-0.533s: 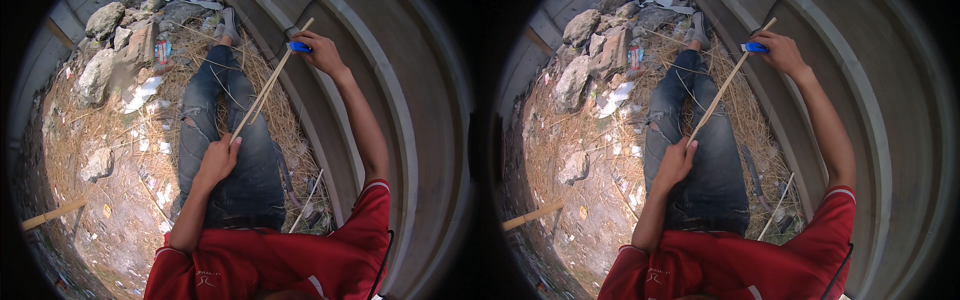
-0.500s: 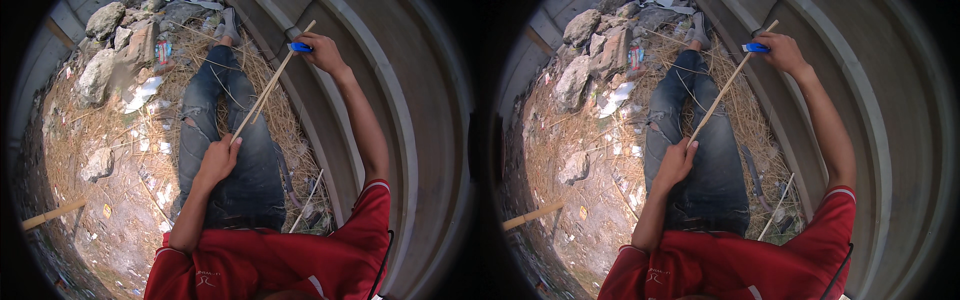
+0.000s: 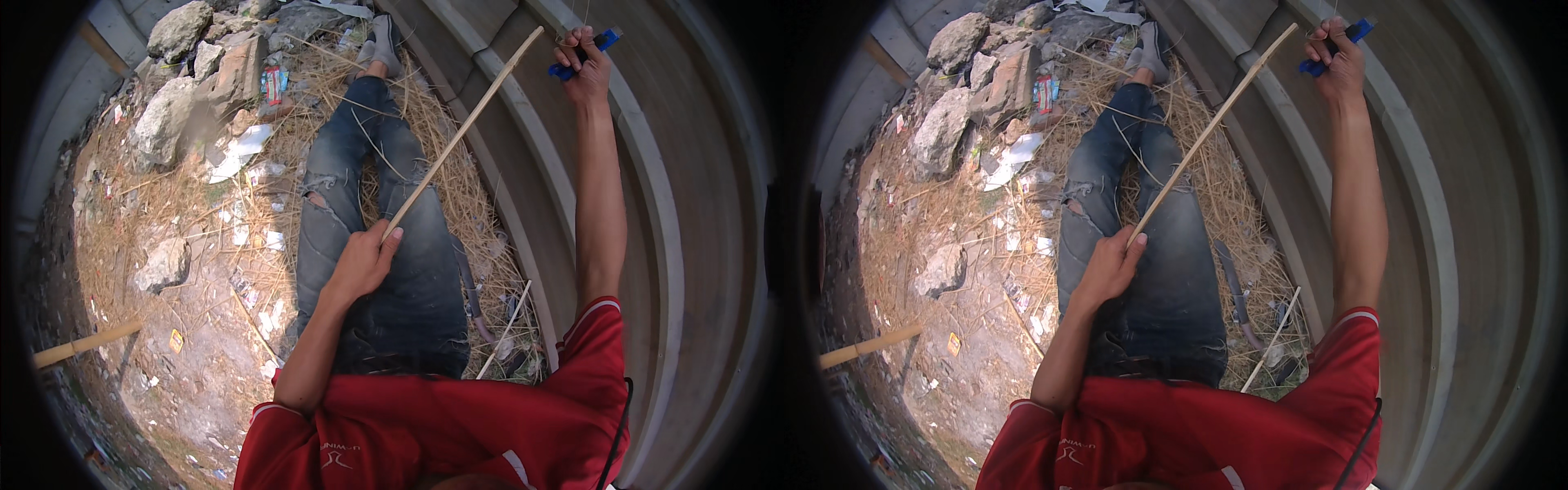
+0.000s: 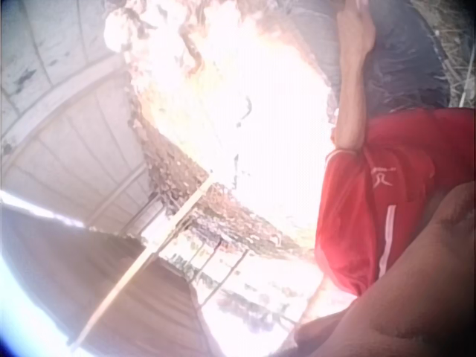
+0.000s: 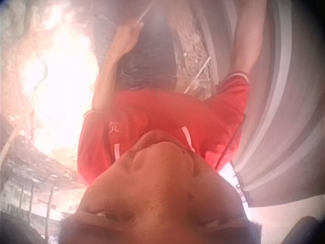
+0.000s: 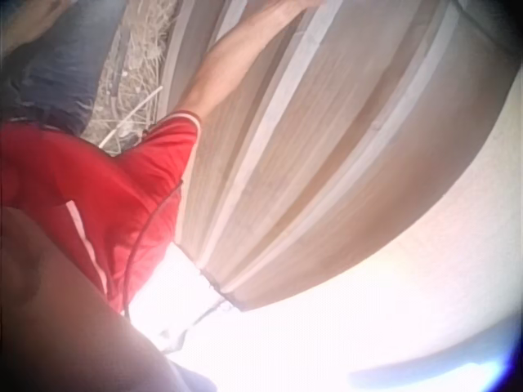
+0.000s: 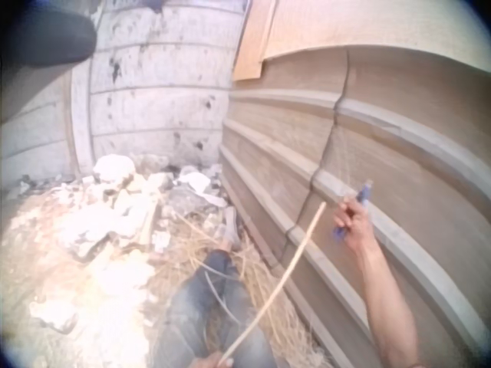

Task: The person sits inside a large concrete pipe and uses a blue utility knife to shave thin strips off a long wooden stick. They hold the stick with their left hand and scrape the blade along its length with their right hand, creating wood shavings that fall onto the debris below.

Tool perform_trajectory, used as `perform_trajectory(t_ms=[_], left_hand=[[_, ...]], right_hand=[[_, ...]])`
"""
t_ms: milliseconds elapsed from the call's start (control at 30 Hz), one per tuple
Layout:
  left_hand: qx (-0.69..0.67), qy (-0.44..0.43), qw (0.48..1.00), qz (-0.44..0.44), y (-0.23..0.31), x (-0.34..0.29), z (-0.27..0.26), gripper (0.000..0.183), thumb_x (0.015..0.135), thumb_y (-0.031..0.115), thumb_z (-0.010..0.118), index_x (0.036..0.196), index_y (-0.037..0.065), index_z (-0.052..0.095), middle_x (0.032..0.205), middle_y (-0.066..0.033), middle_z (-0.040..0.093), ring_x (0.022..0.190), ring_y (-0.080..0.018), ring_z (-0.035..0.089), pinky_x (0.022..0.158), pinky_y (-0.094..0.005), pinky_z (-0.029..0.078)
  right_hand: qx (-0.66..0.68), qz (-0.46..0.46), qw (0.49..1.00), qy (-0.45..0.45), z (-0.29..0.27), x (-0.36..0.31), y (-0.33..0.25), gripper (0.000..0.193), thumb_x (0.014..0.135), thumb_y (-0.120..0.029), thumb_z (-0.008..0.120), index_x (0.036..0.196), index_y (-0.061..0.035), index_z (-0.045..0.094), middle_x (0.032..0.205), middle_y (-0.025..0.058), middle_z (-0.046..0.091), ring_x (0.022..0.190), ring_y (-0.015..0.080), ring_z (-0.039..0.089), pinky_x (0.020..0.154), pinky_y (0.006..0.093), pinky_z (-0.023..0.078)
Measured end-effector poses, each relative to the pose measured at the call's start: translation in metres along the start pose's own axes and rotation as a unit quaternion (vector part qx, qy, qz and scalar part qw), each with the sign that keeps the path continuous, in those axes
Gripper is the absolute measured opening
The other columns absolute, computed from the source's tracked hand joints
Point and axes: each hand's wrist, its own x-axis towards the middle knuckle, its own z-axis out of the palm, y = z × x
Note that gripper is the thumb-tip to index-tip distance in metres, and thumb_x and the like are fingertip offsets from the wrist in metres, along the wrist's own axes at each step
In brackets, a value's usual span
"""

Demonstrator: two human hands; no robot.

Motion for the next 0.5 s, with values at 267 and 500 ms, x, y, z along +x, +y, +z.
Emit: perform_trajectory(t_ms=[267, 500], left_hand=[[0.050, 0.095, 0.994, 0.015, -0.020, 0.027, -0.034, 0.049, 0.112, 0.038, 0.041, 0.093, -0.002, 0.062, 0.065, -0.0220, 0.061, 0.065, -0.0433, 0.064, 0.061, -0.0474, 0.046], [-0.011, 0.084, 0.996, 0.015, 0.009, 0.061, -0.060, 0.052, 0.112, 0.041, 0.040, 0.093, -0.002, 0.063, 0.066, -0.0220, 0.060, 0.060, -0.0403, 0.059, 0.060, -0.0468, 0.044]], right_hand=[[-0.457, -0.108, 0.868, 0.159, 0.037, -0.021, -0.057, 0.042, 0.098, -0.039, 0.072, 0.111, 0.0006, 0.072, 0.099, 0.0072, 0.072, 0.065, 0.0068, 0.052, 0.070, 0.0257, 0.045], [-0.488, 0.041, 0.864, 0.120, 0.099, -0.062, 0.011, 0.058, 0.089, -0.049, 0.080, 0.118, 0.0015, 0.075, 0.102, 0.0113, 0.076, 0.098, 0.0172, 0.069, 0.093, 0.0318, 0.051]])
